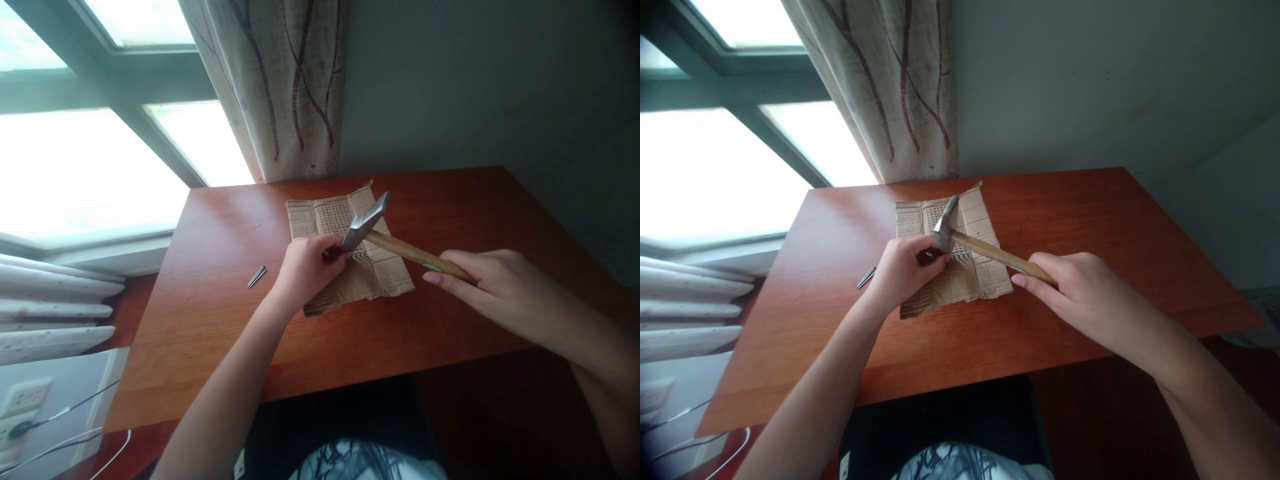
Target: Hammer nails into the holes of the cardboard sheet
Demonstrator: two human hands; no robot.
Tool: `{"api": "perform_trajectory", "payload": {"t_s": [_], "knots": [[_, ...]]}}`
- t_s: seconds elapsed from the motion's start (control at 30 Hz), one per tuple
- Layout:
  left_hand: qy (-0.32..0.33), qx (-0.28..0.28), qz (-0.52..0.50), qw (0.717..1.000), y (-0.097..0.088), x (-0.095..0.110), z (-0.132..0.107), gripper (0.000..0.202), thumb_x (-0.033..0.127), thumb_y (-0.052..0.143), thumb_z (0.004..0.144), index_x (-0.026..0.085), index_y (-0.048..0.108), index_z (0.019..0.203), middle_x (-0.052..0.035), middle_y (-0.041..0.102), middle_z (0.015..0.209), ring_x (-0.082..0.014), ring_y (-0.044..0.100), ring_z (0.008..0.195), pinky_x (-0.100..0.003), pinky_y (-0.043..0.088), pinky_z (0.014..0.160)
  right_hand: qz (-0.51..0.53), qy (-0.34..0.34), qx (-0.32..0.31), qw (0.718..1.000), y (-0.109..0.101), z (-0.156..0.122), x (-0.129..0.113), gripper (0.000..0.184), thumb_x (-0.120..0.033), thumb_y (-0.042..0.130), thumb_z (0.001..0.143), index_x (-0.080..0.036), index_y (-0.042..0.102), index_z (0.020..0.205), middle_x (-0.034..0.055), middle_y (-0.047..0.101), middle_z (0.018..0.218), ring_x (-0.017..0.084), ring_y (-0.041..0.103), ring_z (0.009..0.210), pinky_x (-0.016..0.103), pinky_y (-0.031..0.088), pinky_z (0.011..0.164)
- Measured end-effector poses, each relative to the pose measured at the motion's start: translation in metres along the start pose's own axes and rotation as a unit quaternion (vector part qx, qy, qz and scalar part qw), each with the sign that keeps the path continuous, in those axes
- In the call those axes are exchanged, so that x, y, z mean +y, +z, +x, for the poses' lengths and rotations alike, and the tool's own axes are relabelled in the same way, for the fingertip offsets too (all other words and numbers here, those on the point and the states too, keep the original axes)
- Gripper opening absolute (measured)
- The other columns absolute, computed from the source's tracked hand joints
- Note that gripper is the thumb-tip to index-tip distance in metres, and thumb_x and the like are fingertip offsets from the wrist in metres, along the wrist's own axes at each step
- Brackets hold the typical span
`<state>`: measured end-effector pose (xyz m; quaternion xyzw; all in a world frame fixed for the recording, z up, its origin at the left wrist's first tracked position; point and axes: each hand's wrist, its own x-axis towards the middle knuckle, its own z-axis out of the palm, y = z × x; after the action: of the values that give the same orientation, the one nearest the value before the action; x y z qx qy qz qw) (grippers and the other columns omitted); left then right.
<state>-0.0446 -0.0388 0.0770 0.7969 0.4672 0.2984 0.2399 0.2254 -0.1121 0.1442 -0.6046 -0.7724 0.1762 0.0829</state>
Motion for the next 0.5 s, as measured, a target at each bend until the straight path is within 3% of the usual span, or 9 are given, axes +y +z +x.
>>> {"api": "perform_trajectory", "payload": {"t_s": [0.3, 0.5], "knots": [[-0.01, 0.003, -0.018, 1.0, 0.0001, 0.0013, -0.0004, 0.005, 0.019, 0.068, 0.08, 0.02, 0.072, 0.078, 0.0018, 0.074, 0.073, -0.0106, 0.063, 0.061, -0.021, 0.045, 0.059, -0.003, 0.012, 0.029, 1.0, -0.0033, -0.0023, -0.0029, 0.047, -0.06, 0.049, 0.095, -0.023, 0.046, 0.066, -0.004, 0.046, 0.051, 0.013, 0.045, 0.045, 0.028, 0.029, 0.05], [0.006, -0.003, 0.024, 1.0, 0.0, 0.0016, 0.0004, 0.005, 0.017, 0.068, 0.079, 0.02, 0.07, 0.076, 0.0015, 0.074, 0.074, -0.0118, 0.063, 0.062, -0.022, 0.043, 0.059, -0.001, 0.018, -0.008, 1.0, 0.0028, -0.0003, -0.0006, 0.043, -0.057, 0.049, 0.096, -0.023, 0.052, 0.071, -0.0029, 0.053, 0.055, 0.014, 0.051, 0.049, 0.028, 0.032, 0.053]]}}
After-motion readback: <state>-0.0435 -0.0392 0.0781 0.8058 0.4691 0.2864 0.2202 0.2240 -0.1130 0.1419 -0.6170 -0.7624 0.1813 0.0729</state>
